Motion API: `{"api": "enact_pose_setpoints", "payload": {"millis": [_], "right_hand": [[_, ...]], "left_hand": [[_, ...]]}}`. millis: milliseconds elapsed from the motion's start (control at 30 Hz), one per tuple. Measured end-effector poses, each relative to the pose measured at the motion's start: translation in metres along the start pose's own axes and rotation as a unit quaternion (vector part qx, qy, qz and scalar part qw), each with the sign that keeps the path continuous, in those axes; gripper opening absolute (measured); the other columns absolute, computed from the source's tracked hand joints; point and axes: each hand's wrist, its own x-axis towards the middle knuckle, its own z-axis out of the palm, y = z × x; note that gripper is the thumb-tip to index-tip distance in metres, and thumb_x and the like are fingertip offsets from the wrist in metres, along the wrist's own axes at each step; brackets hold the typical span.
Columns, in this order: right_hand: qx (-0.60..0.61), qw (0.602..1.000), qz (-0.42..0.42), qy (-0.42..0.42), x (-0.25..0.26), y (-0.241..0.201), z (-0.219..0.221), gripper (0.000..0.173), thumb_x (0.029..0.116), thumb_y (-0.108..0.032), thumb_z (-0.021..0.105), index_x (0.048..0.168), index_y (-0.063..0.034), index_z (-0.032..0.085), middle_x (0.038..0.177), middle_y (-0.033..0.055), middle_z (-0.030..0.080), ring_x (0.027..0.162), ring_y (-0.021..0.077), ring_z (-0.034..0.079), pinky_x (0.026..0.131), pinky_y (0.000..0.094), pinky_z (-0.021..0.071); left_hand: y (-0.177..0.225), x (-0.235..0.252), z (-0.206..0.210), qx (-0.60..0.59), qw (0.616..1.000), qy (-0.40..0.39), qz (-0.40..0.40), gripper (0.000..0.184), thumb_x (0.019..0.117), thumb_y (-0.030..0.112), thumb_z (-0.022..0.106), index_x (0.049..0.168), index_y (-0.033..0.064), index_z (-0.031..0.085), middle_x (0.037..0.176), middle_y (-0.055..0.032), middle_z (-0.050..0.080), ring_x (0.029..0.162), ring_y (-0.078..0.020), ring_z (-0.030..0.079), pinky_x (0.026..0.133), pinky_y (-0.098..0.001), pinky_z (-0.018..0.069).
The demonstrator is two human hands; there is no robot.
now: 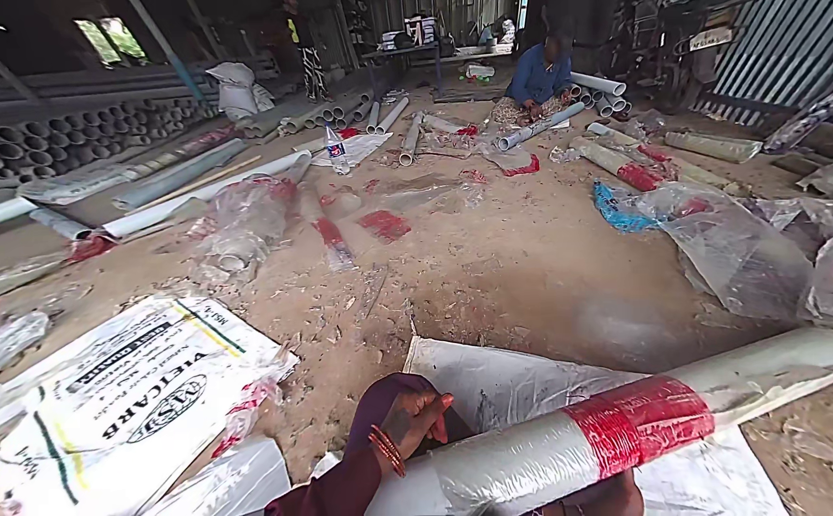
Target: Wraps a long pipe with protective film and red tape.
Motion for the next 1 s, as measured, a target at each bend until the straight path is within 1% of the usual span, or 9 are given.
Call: {"api": "enact_pose_setpoints", "payload": {"millis": [67,133,200,300,433,700,833,900,1000], "right_hand": [[0.043,0.999,-0.016,-0.004,0.000,0.010,0.009,0.047,0.0799,-0.031,0.077,0.085,0.0155,0.067,0.076,0.0233,0.068,0.065,0.0307,0.065,0.059,0.0446,0.0517],[0.117,0.984,-0.089,-0.099,-0.015,0.025,0.036,0.043,0.0914,-0.025,0.068,0.068,0.0101,0.062,0.060,0.0193,0.061,0.054,0.0296,0.062,0.054,0.0465,0.0511],[0.203,0.961,-0.143,-0.121,-0.024,0.036,0.056,0.044,0.0965,-0.019,0.059,0.057,0.0005,0.056,0.052,0.0091,0.057,0.046,0.0162,0.058,0.048,0.0339,0.0485],[0.332,0.923,-0.169,-0.095,-0.025,0.049,0.069,0.044,0.0972,-0.013,0.057,0.055,-0.0014,0.051,0.053,0.0035,0.057,0.050,0.0007,0.054,0.051,0.0178,0.0439],[0.395,0.893,-0.186,-0.105,-0.023,0.057,0.072,0.041,0.0998,-0.012,0.057,0.062,0.0045,0.058,0.059,0.0064,0.063,0.059,-0.0020,0.061,0.060,0.0144,0.0491],[0.366,0.902,-0.179,-0.142,-0.014,0.053,0.066,0.039,0.1014,-0.013,0.055,0.067,0.0048,0.060,0.059,0.0051,0.060,0.058,-0.0018,0.057,0.059,0.0143,0.0454],[0.155,0.971,-0.179,-0.026,-0.017,0.035,0.045,0.041,0.1012,-0.027,0.057,0.075,0.0030,0.066,0.062,0.0123,0.063,0.053,0.0184,0.061,0.051,0.0330,0.0498],[0.109,0.968,-0.211,0.083,-0.016,0.028,0.034,0.033,0.0990,-0.030,0.061,0.092,0.0005,0.071,0.084,0.0130,0.073,0.075,0.0175,0.071,0.071,0.0271,0.0578],[0.117,0.943,-0.306,0.065,-0.010,0.016,0.030,0.033,0.1066,-0.035,0.052,0.110,-0.0052,0.066,0.113,0.0136,0.072,0.112,0.0226,0.065,0.101,0.0307,0.0474]], "left_hand": [[-0.001,0.003,0.000,0.012,1.000,-0.007,0.003,0.041,0.1083,0.024,0.047,0.083,-0.0001,0.070,0.070,0.0037,0.069,0.064,-0.0009,0.065,0.067,-0.0214,0.0546],[-0.002,0.007,-0.002,0.045,0.999,-0.029,-0.001,0.035,0.1093,0.021,0.045,0.109,-0.0019,0.071,0.084,-0.0030,0.073,0.073,-0.0066,0.067,0.073,-0.0259,0.0560],[-0.005,0.011,-0.007,0.125,0.990,-0.066,0.013,0.036,0.1077,0.017,0.046,0.135,-0.0013,0.062,0.108,-0.0136,0.075,0.094,-0.0181,0.072,0.089,-0.0355,0.0563],[-0.007,-0.003,-0.017,0.217,0.962,-0.114,0.117,0.039,0.1033,0.022,0.055,0.132,-0.0014,0.066,0.132,-0.0166,0.068,0.123,-0.0237,0.065,0.108,-0.0390,0.0480],[-0.003,-0.045,-0.012,0.246,0.940,-0.170,0.166,0.049,0.0977,0.034,0.066,0.135,0.0022,0.066,0.145,-0.0152,0.060,0.135,-0.0244,0.058,0.112,-0.0395,0.0457],[-0.023,-0.049,0.026,0.343,0.907,0.041,0.240,0.027,0.1012,0.021,0.059,0.109,0.0025,0.079,0.112,-0.0141,0.078,0.106,-0.0311,0.076,0.086,-0.0478,0.0612],[-0.015,-0.042,0.027,0.353,0.910,0.057,0.207,0.025,0.0990,0.015,0.062,0.105,-0.0045,0.077,0.105,-0.0186,0.078,0.093,-0.0351,0.077,0.076,-0.0520,0.0610],[-0.011,-0.038,0.024,0.340,0.920,0.049,0.188,0.024,0.0981,0.013,0.063,0.105,-0.0057,0.077,0.104,-0.0205,0.077,0.092,-0.0367,0.077,0.077,-0.0536,0.0605],[-0.010,-0.034,0.023,0.308,0.933,0.044,0.182,0.024,0.0985,0.011,0.063,0.116,-0.0004,0.074,0.100,-0.0184,0.077,0.085,-0.0349,0.076,0.072,-0.0530,0.0594]]}}
